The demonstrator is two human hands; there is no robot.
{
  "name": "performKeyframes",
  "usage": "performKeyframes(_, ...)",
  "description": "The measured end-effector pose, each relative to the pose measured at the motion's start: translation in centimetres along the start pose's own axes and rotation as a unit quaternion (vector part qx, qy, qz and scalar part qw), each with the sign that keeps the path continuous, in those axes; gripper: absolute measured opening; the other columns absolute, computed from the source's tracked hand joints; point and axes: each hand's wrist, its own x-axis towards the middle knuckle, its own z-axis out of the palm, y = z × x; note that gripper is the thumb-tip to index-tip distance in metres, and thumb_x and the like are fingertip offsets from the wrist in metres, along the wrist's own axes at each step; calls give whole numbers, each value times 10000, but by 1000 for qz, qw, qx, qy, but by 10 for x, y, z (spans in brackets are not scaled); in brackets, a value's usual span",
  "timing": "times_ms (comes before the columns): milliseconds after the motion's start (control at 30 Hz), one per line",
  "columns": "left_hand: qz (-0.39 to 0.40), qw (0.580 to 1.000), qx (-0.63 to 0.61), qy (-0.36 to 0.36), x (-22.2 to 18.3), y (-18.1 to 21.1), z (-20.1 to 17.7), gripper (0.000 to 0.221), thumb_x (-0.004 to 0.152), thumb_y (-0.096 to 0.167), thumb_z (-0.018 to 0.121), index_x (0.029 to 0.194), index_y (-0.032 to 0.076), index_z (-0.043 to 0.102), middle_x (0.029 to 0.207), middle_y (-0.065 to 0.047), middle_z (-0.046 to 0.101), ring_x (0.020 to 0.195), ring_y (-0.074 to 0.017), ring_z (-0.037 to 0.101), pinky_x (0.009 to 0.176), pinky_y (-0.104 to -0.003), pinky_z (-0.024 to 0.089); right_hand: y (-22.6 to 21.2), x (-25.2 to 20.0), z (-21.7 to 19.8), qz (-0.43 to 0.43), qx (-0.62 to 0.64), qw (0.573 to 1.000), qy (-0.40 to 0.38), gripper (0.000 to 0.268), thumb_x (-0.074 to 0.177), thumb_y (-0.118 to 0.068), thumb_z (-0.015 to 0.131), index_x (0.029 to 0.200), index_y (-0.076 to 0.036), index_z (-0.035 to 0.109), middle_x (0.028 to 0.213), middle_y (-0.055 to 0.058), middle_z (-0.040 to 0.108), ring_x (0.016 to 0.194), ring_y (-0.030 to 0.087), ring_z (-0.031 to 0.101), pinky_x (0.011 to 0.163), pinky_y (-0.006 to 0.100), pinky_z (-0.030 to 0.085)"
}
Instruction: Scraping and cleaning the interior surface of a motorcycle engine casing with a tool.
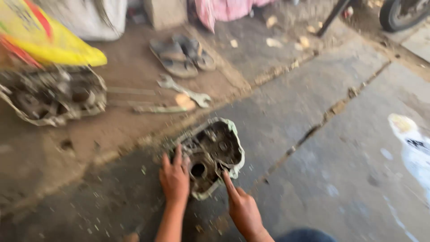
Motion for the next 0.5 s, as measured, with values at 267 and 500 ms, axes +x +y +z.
performKeyframes(267,-53,996,3,-71,9,8,-14,596,970,362,614,1538,357,433,1492,-252,478,1051,-423,683,828,-467,621,25,-15,33,78,-82,989,-99,817,897,4,550,1638,-239,305,653,115,637,486,245,637,488,447,525)
performKeyframes(500,-54,996,-1,-69,11,13,-23,581,977,442,600,1528,369,433,1498,-235,471,1069,-414,676,830,-455,628,-4,1,3,80,-70,994,-3,749,885,-29,616,1561,-235,366,653,126,666,485,253,603,473,436,520)
